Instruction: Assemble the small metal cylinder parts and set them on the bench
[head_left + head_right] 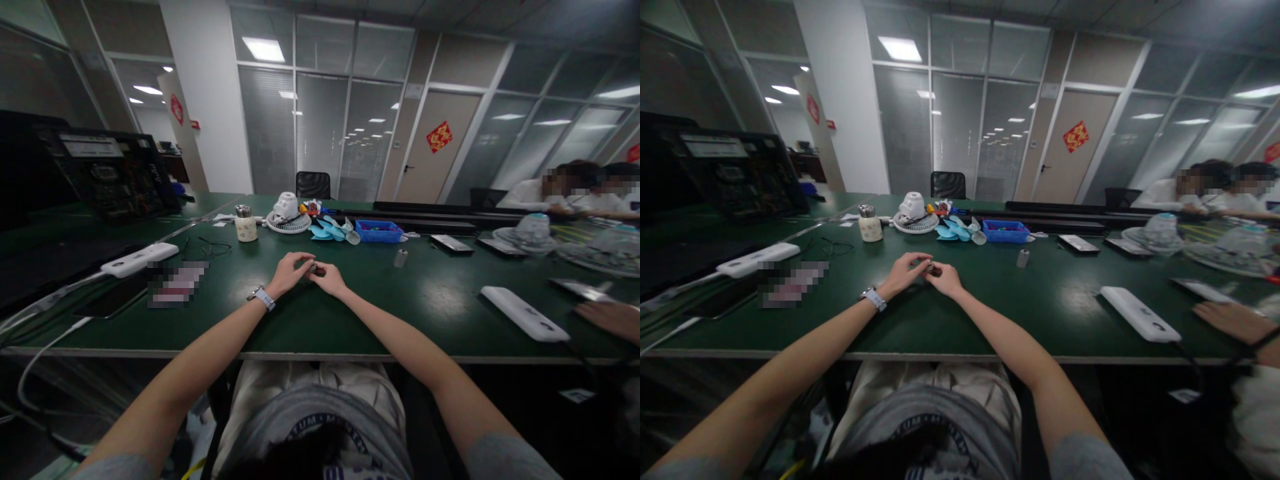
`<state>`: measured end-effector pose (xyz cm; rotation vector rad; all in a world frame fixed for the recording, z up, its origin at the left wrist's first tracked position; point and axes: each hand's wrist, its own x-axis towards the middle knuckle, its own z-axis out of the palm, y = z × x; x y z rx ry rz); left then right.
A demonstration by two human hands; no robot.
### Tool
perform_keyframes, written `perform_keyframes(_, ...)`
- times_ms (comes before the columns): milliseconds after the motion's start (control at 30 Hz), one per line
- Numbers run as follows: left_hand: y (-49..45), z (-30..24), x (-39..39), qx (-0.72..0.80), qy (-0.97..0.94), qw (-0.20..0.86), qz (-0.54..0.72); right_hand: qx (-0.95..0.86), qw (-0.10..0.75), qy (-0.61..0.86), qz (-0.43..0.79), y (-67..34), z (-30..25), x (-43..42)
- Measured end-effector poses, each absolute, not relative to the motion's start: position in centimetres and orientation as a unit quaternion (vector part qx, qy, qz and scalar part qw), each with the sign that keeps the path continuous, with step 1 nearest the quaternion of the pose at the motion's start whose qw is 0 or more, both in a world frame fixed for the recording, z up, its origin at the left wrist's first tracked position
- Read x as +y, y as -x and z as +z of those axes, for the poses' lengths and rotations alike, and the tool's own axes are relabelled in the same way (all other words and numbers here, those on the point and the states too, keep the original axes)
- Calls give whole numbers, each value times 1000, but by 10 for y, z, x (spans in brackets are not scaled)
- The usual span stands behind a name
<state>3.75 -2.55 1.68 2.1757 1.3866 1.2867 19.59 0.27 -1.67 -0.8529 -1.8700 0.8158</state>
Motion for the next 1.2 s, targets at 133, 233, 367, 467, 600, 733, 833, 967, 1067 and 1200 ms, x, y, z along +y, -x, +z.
perform_keyframes(133, -38, 18, -27, 463, -753, 115, 453, -743, 457, 355, 337, -198, -21, 5)
perform_keyframes(233, -41, 21, -28, 469, -741, 133, 462, -729, 467, 375, 331, -197, -24, 4)
perform_keyframes(367, -45, 23, -28, 476, -713, 114, 502, -726, 461, 432, 272, -199, -21, -3)
perform_keyframes(467, -39, 21, -21, 501, -673, 95, 536, -732, 458, 458, 214, -202, -15, -9)
perform_keyframes(600, -16, 11, -7, 544, -676, 99, 488, -737, 448, 482, 156, -211, -10, -12)
perform_keyframes(733, 0, -1, 4, 568, -707, 140, 398, -735, 446, 491, 140, -218, -11, -9)
perform_keyframes(833, 0, -7, 6, 563, -718, 169, 373, -727, 454, 497, 136, -221, -13, -6)
perform_keyframes(967, -5, -8, 6, 557, -716, 166, 387, -707, 469, 503, 162, -221, -16, -5)
perform_keyframes(1067, -6, -5, 7, 578, -684, 162, 414, -672, 493, 487, 260, -219, -14, -6)
perform_keyframes(1200, -5, -2, 7, 593, -661, 160, 431, -564, 519, 450, 459, -216, -6, -8)
